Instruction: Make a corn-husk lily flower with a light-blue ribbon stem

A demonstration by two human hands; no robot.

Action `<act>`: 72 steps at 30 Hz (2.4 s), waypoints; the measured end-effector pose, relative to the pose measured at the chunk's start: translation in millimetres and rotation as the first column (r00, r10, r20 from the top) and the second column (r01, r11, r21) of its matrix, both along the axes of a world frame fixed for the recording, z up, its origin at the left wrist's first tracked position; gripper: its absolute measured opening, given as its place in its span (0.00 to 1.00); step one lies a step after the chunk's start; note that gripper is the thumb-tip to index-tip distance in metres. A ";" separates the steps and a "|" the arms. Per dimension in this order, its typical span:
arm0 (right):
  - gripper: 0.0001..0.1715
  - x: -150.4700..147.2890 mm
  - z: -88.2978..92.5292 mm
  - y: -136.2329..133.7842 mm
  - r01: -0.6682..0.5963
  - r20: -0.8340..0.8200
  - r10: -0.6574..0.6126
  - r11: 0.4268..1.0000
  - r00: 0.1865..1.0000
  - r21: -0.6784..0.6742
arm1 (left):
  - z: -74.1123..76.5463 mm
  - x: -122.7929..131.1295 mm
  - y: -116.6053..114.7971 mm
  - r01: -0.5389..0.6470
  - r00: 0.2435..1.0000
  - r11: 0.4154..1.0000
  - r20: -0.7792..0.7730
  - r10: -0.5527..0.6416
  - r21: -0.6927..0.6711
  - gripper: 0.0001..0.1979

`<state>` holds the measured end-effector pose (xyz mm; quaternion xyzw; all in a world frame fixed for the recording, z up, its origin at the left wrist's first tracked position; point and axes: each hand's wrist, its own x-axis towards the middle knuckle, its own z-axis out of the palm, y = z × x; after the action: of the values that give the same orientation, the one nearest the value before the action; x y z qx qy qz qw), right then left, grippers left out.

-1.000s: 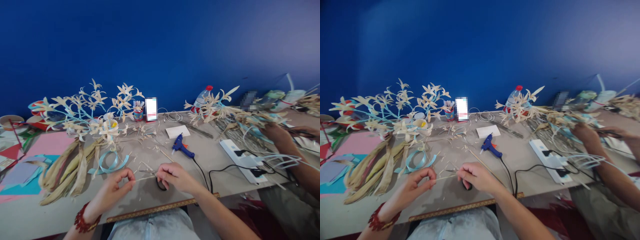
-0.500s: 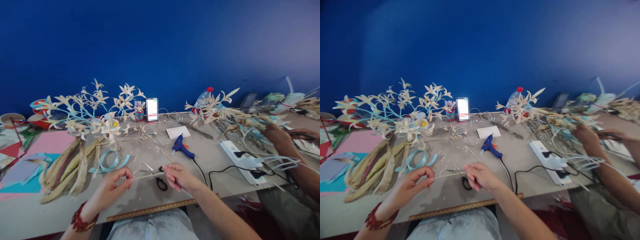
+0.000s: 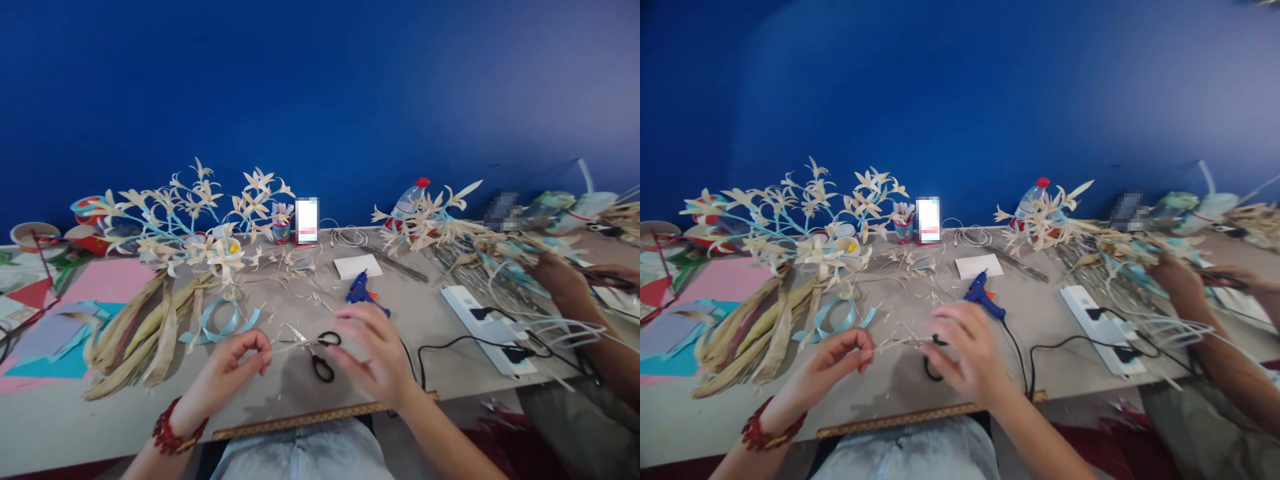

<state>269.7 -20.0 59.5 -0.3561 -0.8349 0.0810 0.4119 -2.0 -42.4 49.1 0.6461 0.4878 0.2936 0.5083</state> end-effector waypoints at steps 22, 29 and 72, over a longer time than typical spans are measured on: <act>0.34 -39.7 -27.3 4.1 -0.193 -0.161 0.106 0.537 0.981 -0.821 | 2.4 13.4 0.5 0.152 0.955 0.878 -0.297 -0.012 0.454 0.05; 0.31 -26.9 -18.8 9.2 -0.143 -0.114 0.089 0.696 0.990 -0.704 | -0.3 13.4 -1.9 0.025 0.963 0.887 -0.248 0.101 0.461 0.05; 0.10 -46.4 -27.1 13.2 -0.397 -0.468 0.023 0.568 0.883 -0.721 | -18.9 42.6 10.4 0.184 0.758 0.840 0.618 0.209 -0.510 0.12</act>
<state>223.3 -6.8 32.4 -0.3723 -0.6397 0.5687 0.3588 40.5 -32.0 30.3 0.3286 0.3469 0.3529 0.8045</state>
